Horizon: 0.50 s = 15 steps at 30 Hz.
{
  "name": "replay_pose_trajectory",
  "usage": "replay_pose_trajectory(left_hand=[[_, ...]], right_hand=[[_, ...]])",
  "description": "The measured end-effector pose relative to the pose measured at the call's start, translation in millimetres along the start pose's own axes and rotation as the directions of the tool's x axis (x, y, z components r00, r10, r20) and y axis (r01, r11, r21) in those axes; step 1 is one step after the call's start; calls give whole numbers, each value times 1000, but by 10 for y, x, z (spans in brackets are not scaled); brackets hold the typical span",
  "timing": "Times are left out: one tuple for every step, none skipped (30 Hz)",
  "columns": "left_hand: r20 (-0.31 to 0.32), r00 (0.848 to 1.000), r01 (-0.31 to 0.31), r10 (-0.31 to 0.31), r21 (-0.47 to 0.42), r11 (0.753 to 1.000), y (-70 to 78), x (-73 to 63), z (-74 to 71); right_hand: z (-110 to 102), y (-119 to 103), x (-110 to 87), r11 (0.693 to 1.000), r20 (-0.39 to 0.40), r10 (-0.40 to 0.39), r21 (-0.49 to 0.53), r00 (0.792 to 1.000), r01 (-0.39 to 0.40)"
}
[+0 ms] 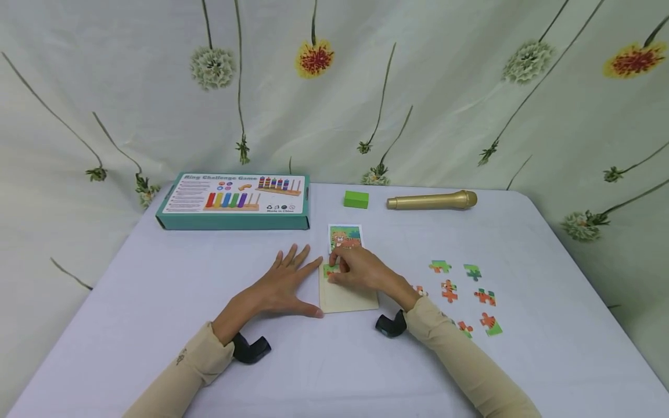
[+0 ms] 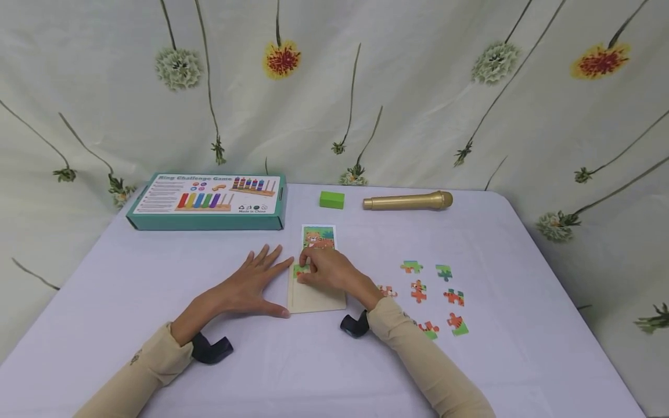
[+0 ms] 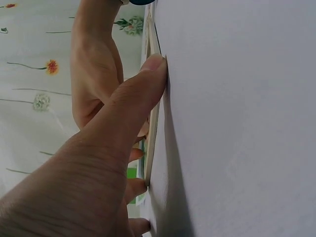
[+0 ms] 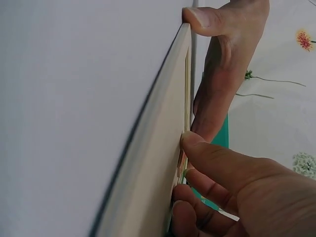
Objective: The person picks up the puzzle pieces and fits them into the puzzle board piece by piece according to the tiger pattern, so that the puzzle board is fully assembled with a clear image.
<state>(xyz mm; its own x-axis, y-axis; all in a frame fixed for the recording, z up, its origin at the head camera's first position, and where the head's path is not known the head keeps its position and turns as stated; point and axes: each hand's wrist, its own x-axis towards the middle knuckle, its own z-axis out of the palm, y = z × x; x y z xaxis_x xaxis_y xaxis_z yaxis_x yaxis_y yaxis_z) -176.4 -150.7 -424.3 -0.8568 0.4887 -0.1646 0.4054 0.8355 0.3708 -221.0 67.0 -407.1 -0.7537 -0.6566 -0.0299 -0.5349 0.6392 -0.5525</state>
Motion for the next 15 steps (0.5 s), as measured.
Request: replay_pose_trajectory(left_hand=[[2,1000,2,-2,1,1000,2,2,-5],[3,1000,0,0,-1,1000,1,6,-5],[4,1000,-1,1,-1,1000,2,8,-6],[7,1000,0,0,2,1000,1,11,-4],[11,1000,2,-2,3,1000,2,13,-4],[12,1000,4,-4,6,1000,5,12,-4],[10,1000,3,-3,3,1000,3,12,-2],[10,1000,6,-6,2,1000,3,12,0],[9,1000,7,-7,1,1000,5,10,1],[9,1000,9,-9,-2,1000,7,11,2],[5,1000,8,-8,-7,1000,7,11,2],[8,1000,12,-12,-6,1000,8,12,3],[6,1000,12,-12,-7,1000,5,13,6],[7,1000,14,-14,-6,1000,7,16,7],[6,1000,14,-14,-5,1000,8,17,7]], right_hand=[[-4,-2,1,1000,-2,0,-3,1000,0],[-7,-2,1,1000,-2,2,-6,1000,-2],[-8,-1,0,1000,-2,2,-8,1000,-2],[-9,1,0,1000,-3,-1,-11,1000,1],[-11,2,-1,1000,-4,-6,-14,1000,6],[-12,4,-3,1000,-7,-13,-14,1000,13],[-12,7,-4,1000,-10,-18,-12,1000,18],[-16,9,-7,1000,-12,-23,-8,1000,23],[-21,12,-14,1000,-10,-27,3,1000,27],[-26,18,-22,1000,-7,-29,4,1000,29],[-30,23,-31,999,-3,-34,8,999,34],[-33,32,-42,999,4,-39,9,999,39],[-37,40,-56,999,12,-44,10,999,44],[-42,48,-72,999,20,-49,7,999,49],[-47,55,-92,999,28,-53,3,998,53]])
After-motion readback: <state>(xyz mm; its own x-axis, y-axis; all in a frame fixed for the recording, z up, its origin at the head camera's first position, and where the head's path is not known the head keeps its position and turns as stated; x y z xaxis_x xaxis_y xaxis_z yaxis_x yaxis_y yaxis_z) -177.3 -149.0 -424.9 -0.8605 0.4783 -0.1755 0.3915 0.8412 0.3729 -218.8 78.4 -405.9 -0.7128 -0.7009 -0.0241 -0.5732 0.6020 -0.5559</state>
